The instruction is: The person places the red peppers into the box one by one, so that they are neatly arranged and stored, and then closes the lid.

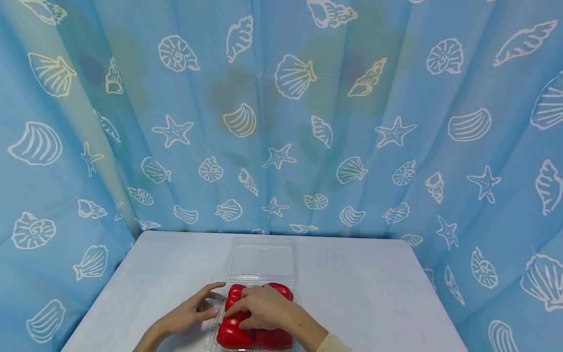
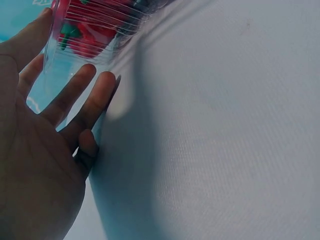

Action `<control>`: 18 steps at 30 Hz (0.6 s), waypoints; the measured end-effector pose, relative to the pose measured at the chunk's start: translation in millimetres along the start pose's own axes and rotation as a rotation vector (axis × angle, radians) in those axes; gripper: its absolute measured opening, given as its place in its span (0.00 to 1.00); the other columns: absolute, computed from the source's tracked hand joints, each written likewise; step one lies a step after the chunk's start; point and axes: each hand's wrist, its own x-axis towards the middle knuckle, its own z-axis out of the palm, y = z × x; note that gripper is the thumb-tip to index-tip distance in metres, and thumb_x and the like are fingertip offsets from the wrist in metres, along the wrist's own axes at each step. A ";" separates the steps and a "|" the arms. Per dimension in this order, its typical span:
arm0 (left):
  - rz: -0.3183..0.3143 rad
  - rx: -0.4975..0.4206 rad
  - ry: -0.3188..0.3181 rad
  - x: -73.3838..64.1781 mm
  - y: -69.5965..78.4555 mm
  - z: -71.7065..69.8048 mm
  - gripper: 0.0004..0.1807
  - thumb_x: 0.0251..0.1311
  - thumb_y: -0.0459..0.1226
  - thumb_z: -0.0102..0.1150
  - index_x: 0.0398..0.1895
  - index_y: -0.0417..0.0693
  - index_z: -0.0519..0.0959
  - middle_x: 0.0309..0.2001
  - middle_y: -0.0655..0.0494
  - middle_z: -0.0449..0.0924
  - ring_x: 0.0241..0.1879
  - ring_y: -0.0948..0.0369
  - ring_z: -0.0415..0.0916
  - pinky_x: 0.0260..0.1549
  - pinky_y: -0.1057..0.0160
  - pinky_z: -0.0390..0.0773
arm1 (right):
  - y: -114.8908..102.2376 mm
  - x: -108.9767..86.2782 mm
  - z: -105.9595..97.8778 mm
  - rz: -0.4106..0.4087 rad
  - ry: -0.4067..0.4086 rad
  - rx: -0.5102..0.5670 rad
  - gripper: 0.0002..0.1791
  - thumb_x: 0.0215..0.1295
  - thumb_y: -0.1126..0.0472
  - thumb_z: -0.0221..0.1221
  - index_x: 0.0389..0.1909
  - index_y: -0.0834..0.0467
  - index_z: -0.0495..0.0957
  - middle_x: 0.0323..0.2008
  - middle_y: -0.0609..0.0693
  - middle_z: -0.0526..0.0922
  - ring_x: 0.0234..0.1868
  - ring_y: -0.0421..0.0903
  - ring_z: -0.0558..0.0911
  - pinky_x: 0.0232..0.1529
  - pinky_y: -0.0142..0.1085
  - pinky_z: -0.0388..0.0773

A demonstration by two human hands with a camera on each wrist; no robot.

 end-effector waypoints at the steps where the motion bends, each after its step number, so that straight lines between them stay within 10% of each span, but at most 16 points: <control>1: 0.001 -0.001 -0.001 -0.1 0.7 -0.3 0.40 0.65 0.55 0.60 0.77 0.63 0.56 0.64 0.46 0.72 0.53 0.54 0.75 0.50 0.45 0.80 | 0.6 -0.3 -0.1 0.002 0.000 0.009 0.37 0.46 0.52 0.79 0.57 0.21 0.77 0.46 0.29 0.78 0.47 0.30 0.74 0.46 0.38 0.82; 18: 0.056 0.019 -0.027 3.5 1.8 -3.0 0.37 0.69 0.53 0.57 0.77 0.60 0.58 0.63 0.47 0.74 0.53 0.53 0.76 0.51 0.40 0.78 | 1.1 -3.0 2.1 -0.009 0.014 0.053 0.36 0.46 0.54 0.79 0.56 0.25 0.79 0.43 0.29 0.78 0.43 0.30 0.74 0.39 0.29 0.80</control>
